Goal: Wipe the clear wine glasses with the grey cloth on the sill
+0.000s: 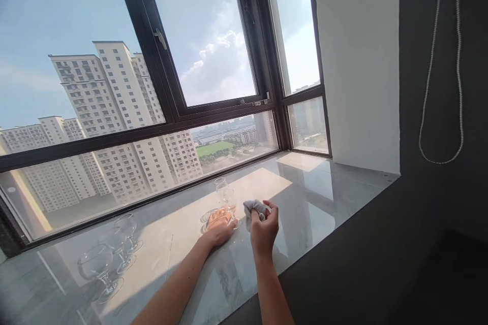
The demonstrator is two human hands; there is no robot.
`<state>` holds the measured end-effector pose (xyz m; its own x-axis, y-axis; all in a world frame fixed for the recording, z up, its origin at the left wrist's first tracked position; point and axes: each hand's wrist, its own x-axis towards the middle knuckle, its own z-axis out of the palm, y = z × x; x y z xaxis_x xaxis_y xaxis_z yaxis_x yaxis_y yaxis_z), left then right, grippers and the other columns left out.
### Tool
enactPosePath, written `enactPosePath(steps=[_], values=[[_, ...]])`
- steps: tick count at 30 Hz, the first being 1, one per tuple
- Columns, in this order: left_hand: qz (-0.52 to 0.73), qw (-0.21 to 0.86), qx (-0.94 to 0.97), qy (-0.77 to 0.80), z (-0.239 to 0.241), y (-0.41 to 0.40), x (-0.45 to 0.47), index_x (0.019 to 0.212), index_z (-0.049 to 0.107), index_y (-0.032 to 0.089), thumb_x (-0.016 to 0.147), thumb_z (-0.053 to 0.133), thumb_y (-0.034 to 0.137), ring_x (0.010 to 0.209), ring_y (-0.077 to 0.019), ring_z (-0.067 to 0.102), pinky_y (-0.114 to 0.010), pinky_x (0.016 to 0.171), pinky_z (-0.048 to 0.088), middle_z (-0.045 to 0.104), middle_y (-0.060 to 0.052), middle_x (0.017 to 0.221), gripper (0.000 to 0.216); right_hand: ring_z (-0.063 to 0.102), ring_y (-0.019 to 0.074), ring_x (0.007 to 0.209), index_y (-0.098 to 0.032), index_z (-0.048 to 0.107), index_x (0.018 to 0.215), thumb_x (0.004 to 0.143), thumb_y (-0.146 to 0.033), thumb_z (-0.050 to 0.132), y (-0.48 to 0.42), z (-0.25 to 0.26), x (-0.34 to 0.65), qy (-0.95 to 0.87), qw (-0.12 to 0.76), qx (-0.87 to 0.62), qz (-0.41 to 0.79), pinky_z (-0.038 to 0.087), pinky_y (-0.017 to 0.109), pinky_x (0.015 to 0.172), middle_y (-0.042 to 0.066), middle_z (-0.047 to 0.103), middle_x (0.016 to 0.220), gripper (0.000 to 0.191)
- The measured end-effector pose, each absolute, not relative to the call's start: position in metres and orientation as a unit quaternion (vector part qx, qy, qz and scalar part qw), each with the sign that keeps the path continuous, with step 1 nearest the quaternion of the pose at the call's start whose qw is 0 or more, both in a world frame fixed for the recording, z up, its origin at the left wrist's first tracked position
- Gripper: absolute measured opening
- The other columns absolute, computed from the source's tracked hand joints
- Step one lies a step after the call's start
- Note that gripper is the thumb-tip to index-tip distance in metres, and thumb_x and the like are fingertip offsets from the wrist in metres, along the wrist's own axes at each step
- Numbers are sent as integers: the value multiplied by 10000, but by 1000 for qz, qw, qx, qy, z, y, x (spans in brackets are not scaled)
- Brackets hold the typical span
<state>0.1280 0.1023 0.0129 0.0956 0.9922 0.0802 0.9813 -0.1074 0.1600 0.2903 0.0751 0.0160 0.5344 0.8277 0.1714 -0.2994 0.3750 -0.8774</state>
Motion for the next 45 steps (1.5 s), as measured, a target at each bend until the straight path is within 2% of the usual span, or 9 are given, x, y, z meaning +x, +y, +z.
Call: enactPosePath(steps=[14,21,29,31,33,37,41,44,45], values=[[90,63,744,659,2,114,119,1411,485,228,929,286,550,1458,-320,194,-550,1183,61,348,-76,1561,613,697,247,795,-185,551,1100,693,-369,698,73,14,289,-318,768,-420,365,544,337,683,86,704,918,471],[80,67,751,653,5,121,118,1444,442,259,928,286,526,1464,-314,178,-569,1181,42,323,-45,1575,601,692,240,803,-194,549,1090,695,-356,692,74,14,288,-319,767,-423,361,542,326,687,65,697,891,451],[94,54,742,661,11,112,121,1362,534,217,922,319,542,1462,-318,184,-540,1184,54,294,-84,1584,587,696,239,805,-182,546,1099,692,-350,698,72,16,287,-316,770,-414,369,548,328,692,74,709,901,466],[129,28,738,661,12,102,121,1352,541,218,907,375,524,1439,-317,245,-526,1181,117,321,-87,1571,565,696,241,814,-183,544,1103,698,-356,699,71,17,286,-320,770,-413,366,550,336,702,77,707,918,467],[192,11,738,647,13,89,118,1337,547,236,894,433,457,1376,-280,363,-473,1165,221,446,-68,1494,508,694,242,814,-185,547,1103,700,-364,701,68,19,285,-325,767,-418,362,551,340,701,75,703,918,467],[332,-4,722,607,19,47,96,1083,660,222,896,426,294,1097,-201,587,-350,1005,439,669,-56,1143,308,687,239,789,-187,548,1124,696,-369,712,60,24,281,-335,756,-422,371,545,330,669,73,698,902,493],[455,-136,663,579,34,-23,52,953,645,229,915,393,235,1028,-210,595,-384,958,469,649,-62,1015,255,679,234,776,-185,554,1145,701,-397,714,47,30,274,-361,738,-425,380,537,320,643,86,694,924,517],[535,-256,578,561,36,-80,13,1072,594,242,884,486,270,1167,-240,526,-434,1029,431,560,-75,1158,218,672,226,755,-181,559,1145,697,-408,712,38,35,265,-377,726,-419,394,532,317,637,91,697,926,526],[561,-284,525,574,34,-96,-1,1159,548,241,856,537,294,1245,-259,469,-459,1072,394,505,-86,1250,307,668,222,744,-178,562,1142,694,-410,711,35,36,262,-381,723,-415,399,530,314,636,90,699,918,525]])
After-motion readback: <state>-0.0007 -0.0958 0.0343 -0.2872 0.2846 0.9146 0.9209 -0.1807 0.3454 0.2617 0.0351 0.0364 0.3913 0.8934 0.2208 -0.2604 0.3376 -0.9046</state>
